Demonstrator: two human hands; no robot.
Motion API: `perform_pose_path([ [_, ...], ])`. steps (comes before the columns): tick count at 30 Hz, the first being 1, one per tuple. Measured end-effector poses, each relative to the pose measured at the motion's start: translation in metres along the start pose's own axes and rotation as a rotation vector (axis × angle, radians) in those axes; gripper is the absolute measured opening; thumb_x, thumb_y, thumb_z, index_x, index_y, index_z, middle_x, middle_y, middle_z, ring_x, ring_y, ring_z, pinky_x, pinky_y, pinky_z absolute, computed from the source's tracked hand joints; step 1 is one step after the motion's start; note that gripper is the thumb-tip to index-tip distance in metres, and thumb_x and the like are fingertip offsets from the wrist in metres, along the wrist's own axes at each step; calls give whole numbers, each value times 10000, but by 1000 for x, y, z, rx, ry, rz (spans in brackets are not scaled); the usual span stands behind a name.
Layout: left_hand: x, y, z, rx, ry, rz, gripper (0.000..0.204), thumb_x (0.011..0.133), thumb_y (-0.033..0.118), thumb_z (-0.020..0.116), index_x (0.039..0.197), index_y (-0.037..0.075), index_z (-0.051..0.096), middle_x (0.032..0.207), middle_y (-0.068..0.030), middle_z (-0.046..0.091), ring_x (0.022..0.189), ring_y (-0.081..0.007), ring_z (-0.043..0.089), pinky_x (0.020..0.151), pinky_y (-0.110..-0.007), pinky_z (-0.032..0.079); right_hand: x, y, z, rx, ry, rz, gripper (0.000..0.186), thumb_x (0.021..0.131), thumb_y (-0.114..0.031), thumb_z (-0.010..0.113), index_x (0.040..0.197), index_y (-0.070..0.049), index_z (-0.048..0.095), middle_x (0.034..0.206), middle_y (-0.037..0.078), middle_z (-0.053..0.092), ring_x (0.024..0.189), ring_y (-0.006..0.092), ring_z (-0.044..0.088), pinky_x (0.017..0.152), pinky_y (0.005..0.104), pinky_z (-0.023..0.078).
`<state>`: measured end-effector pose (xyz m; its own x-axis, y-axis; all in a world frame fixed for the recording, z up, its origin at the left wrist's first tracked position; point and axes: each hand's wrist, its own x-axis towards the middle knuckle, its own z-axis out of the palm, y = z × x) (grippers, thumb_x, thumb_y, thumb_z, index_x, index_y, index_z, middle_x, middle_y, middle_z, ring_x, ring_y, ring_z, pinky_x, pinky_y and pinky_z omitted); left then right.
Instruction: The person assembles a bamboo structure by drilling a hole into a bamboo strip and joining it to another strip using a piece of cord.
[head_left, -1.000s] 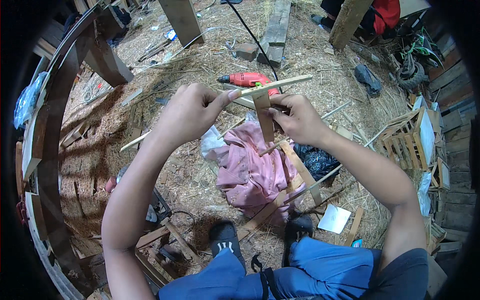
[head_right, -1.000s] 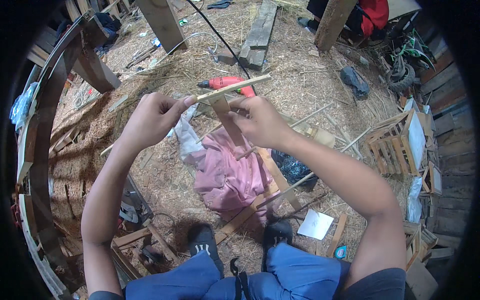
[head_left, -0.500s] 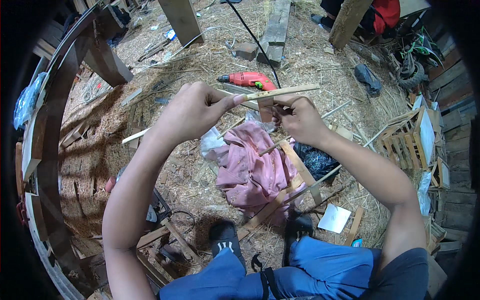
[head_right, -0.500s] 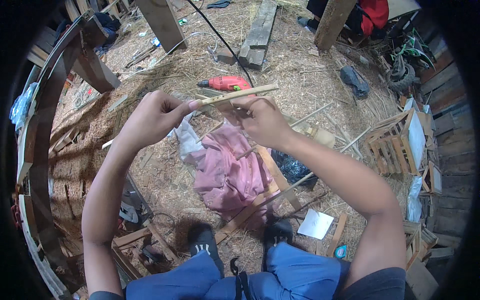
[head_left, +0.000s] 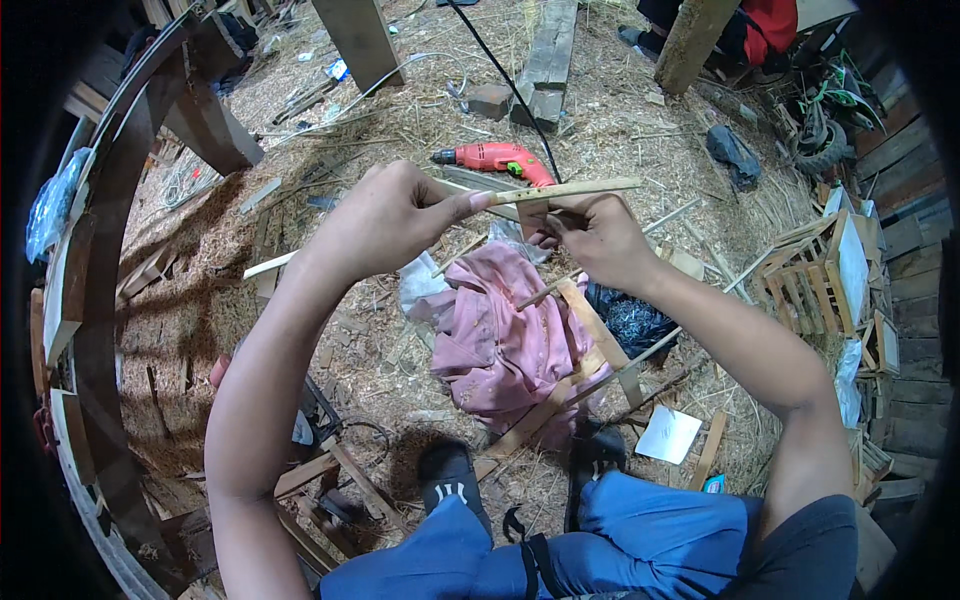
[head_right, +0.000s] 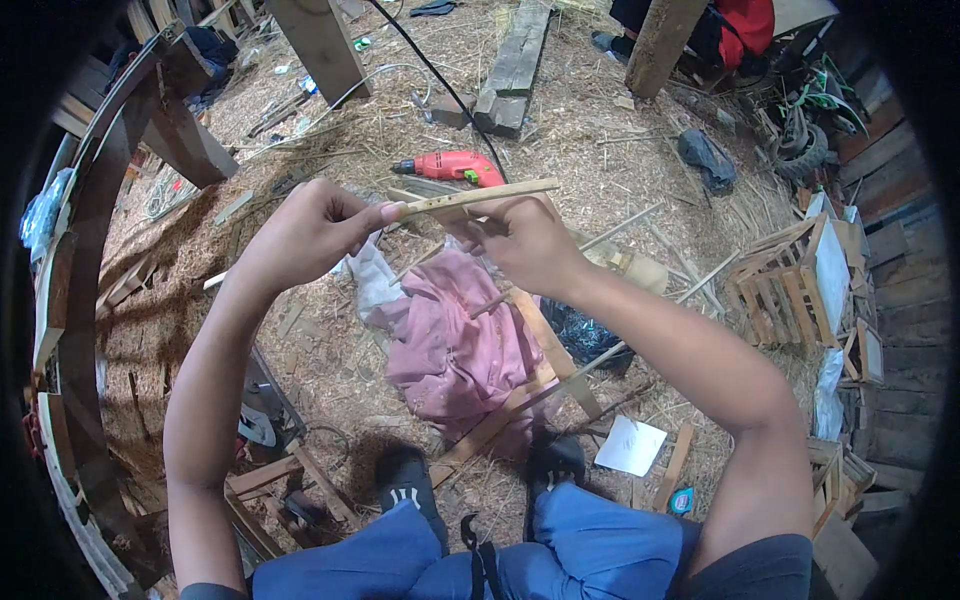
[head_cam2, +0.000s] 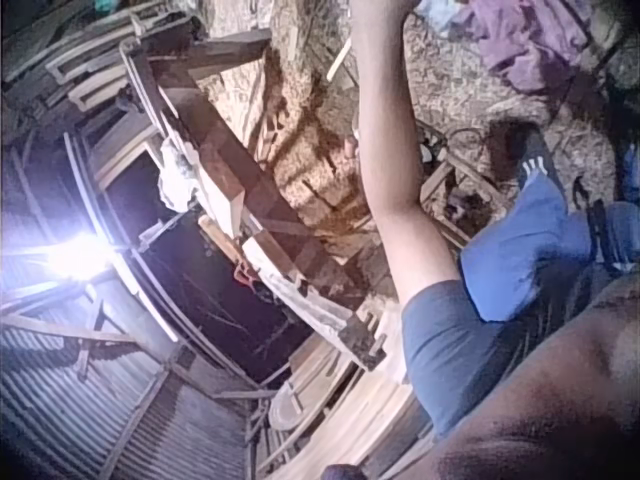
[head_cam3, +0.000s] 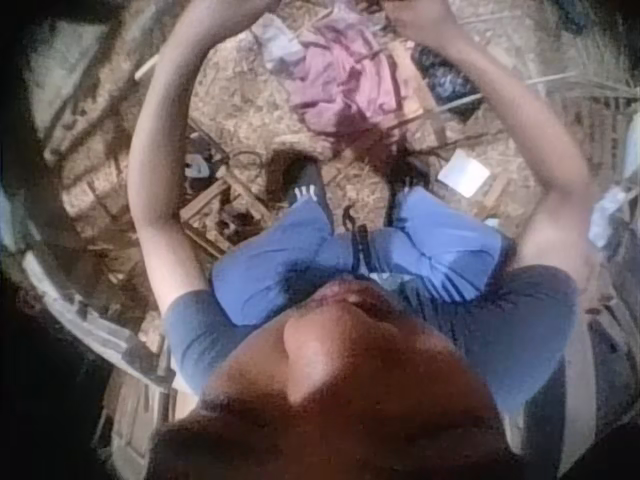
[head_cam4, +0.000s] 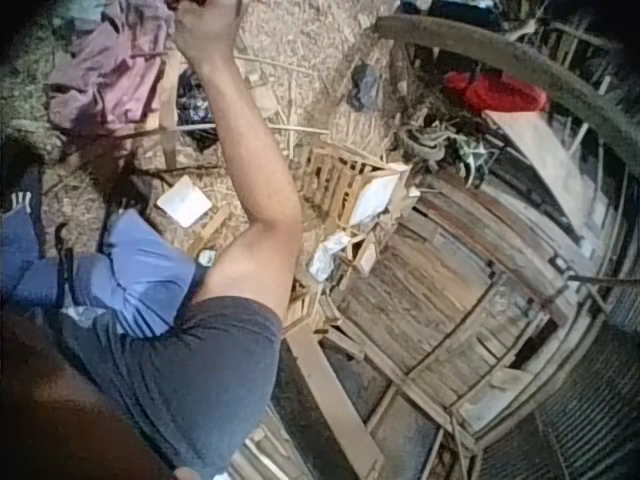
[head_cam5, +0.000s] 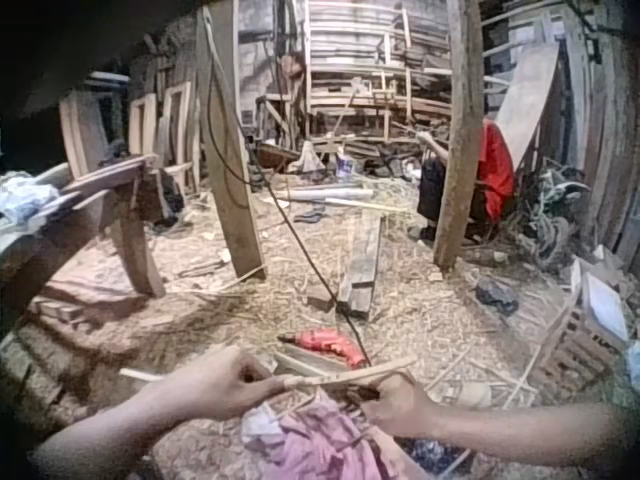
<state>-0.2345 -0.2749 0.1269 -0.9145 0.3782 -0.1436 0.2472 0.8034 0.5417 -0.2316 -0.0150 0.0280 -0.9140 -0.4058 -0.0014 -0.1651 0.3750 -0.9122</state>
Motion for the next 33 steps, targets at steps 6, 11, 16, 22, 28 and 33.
perform_pose_path([
  [6, 11, 8, 8, 30, -28, 36, 588, 960, 472, 673, 647, -25, 663, 471, -4, 426, 471, -101, 379, 460, -341, 303, -11, 7, -4, 76, 113, -193, 293, 950, -7, 545, 1194, -7, 706, 877, 70, 722, 760, 91, 639, 684, 278, 529],
  [11, 28, 26, 15, -1, -21, 78, 587, 955, 493, 667, 662, -15, 693, 479, -7, 459, 477, -103, 420, 470, -331, 327, -22, -6, -24, 82, 140, 46, 214, 978, 48, 532, 1117, 76, 691, 960, 93, 730, 844, 117, 681, 788, 279, 581],
  [16, 63, 39, 10, 20, -71, 114, 591, 964, 515, 642, 665, 9, 702, 492, 12, 483, 485, -92, 444, 477, -312, 346, -20, 2, -45, 106, 236, -23, 195, 990, -3, 563, 1103, 93, 689, 900, 96, 731, 791, 129, 689, 744, 278, 593],
  [22, 99, 51, 12, -46, -78, 281, 680, 933, 618, 634, 640, 6, 674, 505, -1, 520, 489, -99, 491, 480, -318, 392, -25, 2, -74, 109, 376, 3, 172, 977, -31, 606, 1064, 72, 713, 833, 78, 733, 704, 108, 660, 660, 271, 551],
  [28, 119, 92, 0, -39, -92, 338, 625, 977, 535, 625, 659, -1, 653, 551, 21, 504, 541, -77, 461, 510, -290, 352, -46, -29, -114, -163, 452, -22, 184, 979, -58, 624, 1065, 77, 715, 820, 73, 734, 704, 114, 678, 658, 278, 560],
  [33, 109, 152, -2, 36, -97, 380, 605, 986, 517, 624, 683, -5, 662, 560, 22, 491, 543, -74, 420, 502, -299, 327, -89, -37, -136, -11, 550, -95, 189, 938, -91, 652, 1061, 19, 746, 804, 73, 733, 695, 100, 648, 672, 297, 535],
])
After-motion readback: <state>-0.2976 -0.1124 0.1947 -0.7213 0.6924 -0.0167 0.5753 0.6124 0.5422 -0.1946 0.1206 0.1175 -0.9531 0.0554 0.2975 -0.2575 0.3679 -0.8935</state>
